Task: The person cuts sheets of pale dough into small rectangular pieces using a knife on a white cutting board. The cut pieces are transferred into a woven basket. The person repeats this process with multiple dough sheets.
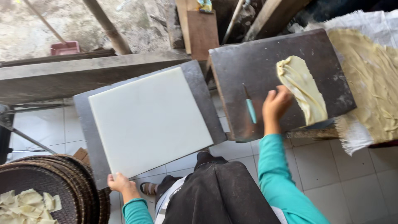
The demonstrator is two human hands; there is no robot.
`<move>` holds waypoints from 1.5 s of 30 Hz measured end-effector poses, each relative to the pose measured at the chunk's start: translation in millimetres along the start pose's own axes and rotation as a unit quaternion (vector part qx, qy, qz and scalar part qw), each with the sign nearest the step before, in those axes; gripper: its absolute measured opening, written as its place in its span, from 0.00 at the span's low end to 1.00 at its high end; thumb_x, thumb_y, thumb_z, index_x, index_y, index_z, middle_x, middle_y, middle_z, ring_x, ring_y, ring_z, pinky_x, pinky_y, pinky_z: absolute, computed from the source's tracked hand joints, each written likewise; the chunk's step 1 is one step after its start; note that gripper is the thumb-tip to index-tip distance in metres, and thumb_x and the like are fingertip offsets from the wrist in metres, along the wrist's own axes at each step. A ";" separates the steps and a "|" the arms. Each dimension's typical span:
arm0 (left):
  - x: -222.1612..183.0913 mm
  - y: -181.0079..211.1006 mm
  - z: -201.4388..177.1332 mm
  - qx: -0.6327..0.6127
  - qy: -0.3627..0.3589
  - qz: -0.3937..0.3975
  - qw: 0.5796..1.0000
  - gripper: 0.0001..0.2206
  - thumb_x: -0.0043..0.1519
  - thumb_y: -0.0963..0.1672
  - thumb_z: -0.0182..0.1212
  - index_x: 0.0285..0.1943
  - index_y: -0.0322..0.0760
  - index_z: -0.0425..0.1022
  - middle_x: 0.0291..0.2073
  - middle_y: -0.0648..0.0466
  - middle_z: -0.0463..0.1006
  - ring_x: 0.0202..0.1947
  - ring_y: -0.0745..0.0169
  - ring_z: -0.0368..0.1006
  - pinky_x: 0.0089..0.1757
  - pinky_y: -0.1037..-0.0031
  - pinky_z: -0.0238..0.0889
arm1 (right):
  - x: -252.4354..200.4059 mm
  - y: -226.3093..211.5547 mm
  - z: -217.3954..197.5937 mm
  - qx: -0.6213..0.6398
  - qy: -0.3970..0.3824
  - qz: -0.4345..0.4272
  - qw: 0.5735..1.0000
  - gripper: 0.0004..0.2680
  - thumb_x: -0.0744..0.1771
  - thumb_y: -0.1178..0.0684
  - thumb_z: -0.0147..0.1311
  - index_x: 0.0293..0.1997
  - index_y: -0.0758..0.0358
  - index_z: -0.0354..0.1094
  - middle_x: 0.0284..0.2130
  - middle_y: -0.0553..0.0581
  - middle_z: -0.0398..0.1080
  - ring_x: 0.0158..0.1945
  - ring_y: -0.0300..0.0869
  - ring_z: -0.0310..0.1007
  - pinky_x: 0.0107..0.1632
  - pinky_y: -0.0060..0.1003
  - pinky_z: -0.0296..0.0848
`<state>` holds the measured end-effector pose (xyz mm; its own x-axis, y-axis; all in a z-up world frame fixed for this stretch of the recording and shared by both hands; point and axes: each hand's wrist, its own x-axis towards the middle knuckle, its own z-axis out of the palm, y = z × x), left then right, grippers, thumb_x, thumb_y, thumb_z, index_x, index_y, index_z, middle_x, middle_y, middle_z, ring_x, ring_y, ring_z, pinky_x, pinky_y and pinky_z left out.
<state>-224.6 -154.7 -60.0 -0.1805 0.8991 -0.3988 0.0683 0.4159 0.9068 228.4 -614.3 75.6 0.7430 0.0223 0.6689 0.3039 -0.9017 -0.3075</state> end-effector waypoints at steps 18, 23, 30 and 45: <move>-377.2 157.4 207.6 0.102 -0.725 0.490 0.473 0.60 0.41 0.51 0.83 0.77 0.35 0.40 0.75 0.36 0.50 0.76 0.37 0.42 0.67 0.47 0.33 | 65.1 -2.3 -201.1 0.510 -0.549 0.096 0.656 0.05 0.69 0.57 0.53 0.42 0.69 0.70 0.23 0.46 0.66 0.24 0.28 0.60 0.27 0.24 0.60; -342.3 190.7 204.9 0.136 -0.825 0.408 0.367 0.28 0.57 0.45 0.73 0.67 0.41 0.67 0.58 0.50 0.78 0.64 0.51 0.69 0.59 0.58 0.59 | 75.4 -137.5 -224.9 0.487 -0.555 -0.177 0.651 0.06 0.64 0.59 0.63 0.40 0.65 0.71 0.25 0.49 0.65 0.28 0.32 0.61 0.31 0.28 0.62; -216.7 263.4 134.5 0.119 -0.691 0.414 0.580 0.10 0.59 0.39 0.63 0.48 0.35 0.70 0.42 0.50 0.75 0.42 0.57 0.80 0.35 0.73 0.75 | 75.1 -226.9 -187.0 0.089 -0.317 -0.350 0.877 0.03 0.65 0.62 0.60 0.39 0.63 0.71 0.41 0.59 0.69 0.46 0.53 0.70 0.47 0.45 0.71; -35.7 249.7 76.3 0.208 -0.490 0.344 0.773 0.08 0.71 0.44 0.54 0.53 0.37 0.76 0.38 0.49 0.82 0.40 0.59 0.79 0.43 0.71 0.72 | 31.8 -258.1 -5.6 0.295 -0.679 -0.128 0.660 0.07 0.66 0.56 0.60 0.45 0.66 0.71 0.30 0.51 0.73 0.34 0.33 0.68 0.40 0.31 0.68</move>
<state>-126.2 -72.5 170.3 0.8562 0.5130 0.0618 0.1637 -0.3827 0.9093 170.3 -383.3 180.0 0.3498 0.8691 -0.3498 0.4049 -0.4770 -0.7801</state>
